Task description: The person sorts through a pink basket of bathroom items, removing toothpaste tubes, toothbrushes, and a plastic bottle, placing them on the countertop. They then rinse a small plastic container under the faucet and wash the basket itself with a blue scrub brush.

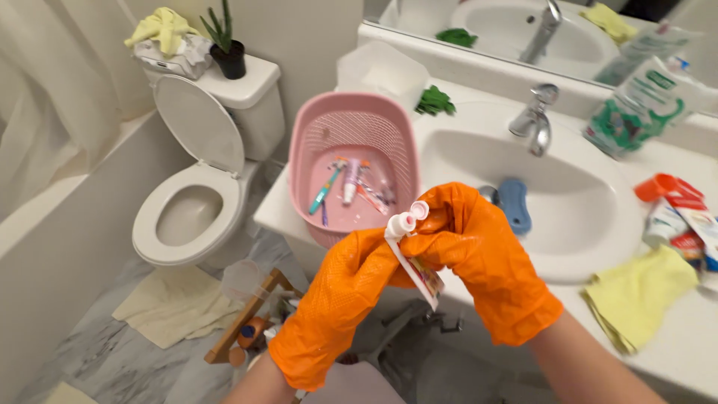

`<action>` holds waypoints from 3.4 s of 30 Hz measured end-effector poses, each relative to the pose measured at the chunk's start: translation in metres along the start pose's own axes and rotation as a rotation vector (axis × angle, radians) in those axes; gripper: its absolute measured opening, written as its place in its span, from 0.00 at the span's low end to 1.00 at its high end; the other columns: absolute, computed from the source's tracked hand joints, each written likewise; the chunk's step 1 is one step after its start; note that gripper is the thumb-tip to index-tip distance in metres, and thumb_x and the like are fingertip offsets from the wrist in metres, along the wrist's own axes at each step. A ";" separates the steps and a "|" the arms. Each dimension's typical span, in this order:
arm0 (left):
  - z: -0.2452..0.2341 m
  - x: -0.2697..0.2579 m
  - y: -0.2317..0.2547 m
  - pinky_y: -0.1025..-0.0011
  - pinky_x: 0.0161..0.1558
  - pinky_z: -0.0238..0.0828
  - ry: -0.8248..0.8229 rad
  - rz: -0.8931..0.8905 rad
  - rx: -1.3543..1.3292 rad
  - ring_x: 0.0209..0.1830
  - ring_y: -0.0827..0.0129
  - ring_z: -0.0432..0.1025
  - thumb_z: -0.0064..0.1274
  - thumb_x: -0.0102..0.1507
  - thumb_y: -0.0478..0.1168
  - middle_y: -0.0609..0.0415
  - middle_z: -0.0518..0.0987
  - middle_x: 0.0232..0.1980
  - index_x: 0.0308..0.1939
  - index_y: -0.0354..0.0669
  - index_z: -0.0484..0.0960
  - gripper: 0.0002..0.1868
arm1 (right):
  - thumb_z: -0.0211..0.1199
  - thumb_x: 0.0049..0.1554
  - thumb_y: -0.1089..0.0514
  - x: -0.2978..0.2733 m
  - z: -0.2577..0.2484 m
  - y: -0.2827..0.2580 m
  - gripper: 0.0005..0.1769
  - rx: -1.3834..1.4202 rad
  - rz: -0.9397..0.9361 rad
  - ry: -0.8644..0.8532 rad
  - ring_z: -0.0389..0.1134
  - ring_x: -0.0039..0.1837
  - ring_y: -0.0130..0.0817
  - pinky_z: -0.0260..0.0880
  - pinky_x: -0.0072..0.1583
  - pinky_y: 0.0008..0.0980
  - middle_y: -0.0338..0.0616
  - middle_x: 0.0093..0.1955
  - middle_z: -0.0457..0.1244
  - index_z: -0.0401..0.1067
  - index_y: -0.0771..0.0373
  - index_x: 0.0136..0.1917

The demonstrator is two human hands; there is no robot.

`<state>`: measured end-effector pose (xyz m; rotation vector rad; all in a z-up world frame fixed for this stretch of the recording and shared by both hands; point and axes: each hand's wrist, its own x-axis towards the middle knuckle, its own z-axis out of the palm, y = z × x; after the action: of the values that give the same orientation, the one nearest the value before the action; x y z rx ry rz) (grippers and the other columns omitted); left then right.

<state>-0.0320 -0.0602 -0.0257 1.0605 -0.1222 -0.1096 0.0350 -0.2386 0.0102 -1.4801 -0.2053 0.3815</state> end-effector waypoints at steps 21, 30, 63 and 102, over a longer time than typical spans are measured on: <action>-0.016 -0.103 -0.234 0.71 0.41 0.66 0.237 -0.430 0.309 0.38 0.73 0.69 0.50 0.66 0.46 0.54 0.80 0.43 0.56 0.39 0.84 0.20 | 0.64 0.58 0.52 -0.157 -0.099 0.275 0.15 0.124 0.222 0.366 0.71 0.41 0.30 0.74 0.44 0.34 0.45 0.42 0.69 0.71 0.66 0.50; -0.084 -0.114 -0.432 0.60 0.67 0.62 0.101 -0.755 1.066 0.70 0.47 0.63 0.48 0.60 0.55 0.39 0.71 0.67 0.63 0.46 0.77 0.30 | 0.64 0.58 0.61 -0.157 -0.100 0.406 0.13 0.178 0.253 0.659 0.72 0.43 0.34 0.75 0.47 0.34 0.48 0.46 0.68 0.69 0.71 0.53; -0.047 -0.025 0.046 0.72 0.53 0.75 0.498 0.306 0.316 0.46 0.69 0.80 0.48 0.68 0.38 0.50 0.86 0.49 0.52 0.30 0.83 0.15 | 0.60 0.55 0.55 0.031 -0.010 0.019 0.34 -0.115 -0.076 0.265 0.64 0.33 0.31 0.63 0.34 0.31 0.50 0.44 0.67 0.65 0.66 0.73; -0.076 0.132 0.108 0.64 0.47 0.74 0.211 0.228 1.378 0.49 0.59 0.78 0.51 0.61 0.52 0.67 0.83 0.54 0.55 0.73 0.83 0.18 | 0.68 0.48 0.57 0.109 0.032 0.014 0.29 -1.233 -0.380 -0.106 0.68 0.59 0.47 0.70 0.49 0.46 0.45 0.63 0.65 0.73 0.46 0.64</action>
<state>0.1139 0.0381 0.0379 2.4077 -0.1217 0.3535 0.1226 -0.1677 -0.0120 -2.5537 -0.9069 -0.0270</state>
